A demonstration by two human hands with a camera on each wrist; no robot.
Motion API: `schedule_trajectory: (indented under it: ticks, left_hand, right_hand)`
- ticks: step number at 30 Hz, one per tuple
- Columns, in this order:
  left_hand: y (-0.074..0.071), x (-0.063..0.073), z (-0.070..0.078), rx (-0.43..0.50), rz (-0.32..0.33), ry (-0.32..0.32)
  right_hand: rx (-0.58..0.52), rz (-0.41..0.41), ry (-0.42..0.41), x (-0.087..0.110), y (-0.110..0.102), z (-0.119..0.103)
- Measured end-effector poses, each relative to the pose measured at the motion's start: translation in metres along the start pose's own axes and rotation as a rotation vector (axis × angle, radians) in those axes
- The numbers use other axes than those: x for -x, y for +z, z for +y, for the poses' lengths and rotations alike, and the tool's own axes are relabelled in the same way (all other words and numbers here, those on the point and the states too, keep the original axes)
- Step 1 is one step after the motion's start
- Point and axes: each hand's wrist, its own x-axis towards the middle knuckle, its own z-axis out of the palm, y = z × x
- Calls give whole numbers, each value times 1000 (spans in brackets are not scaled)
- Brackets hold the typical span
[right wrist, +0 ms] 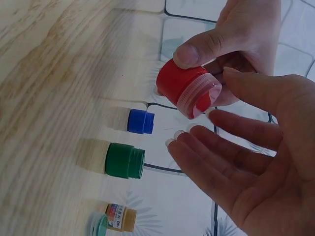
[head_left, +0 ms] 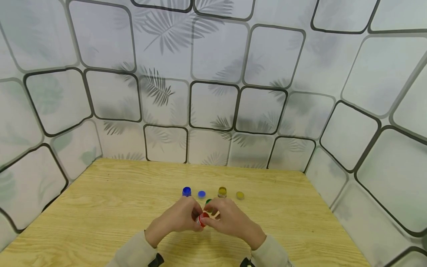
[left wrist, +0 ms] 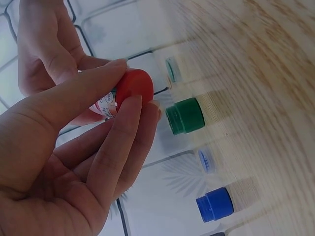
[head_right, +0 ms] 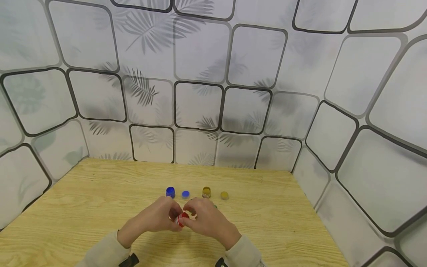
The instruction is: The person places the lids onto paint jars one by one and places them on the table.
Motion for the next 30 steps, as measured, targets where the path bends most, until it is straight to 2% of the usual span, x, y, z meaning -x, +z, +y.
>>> schedule_trajectory:
  ticks: [8, 11, 24, 30]
  left_hand:
    - [-3, 1, -1, -13, 17, 28]
    - [-3, 1, -1, -9, 18, 18]
    - [-1, 0, 0, -1, 15, 2]
    - [-1, 1, 1, 2, 9, 4]
  right_hand:
    - [10, -11, -155, 0, -2, 0]
    - [28, -12, -188, -1, -2, -1]
    - [33, -6, -188, 0, -2, 0]
    - [34, -15, -152, 0, -2, -1]
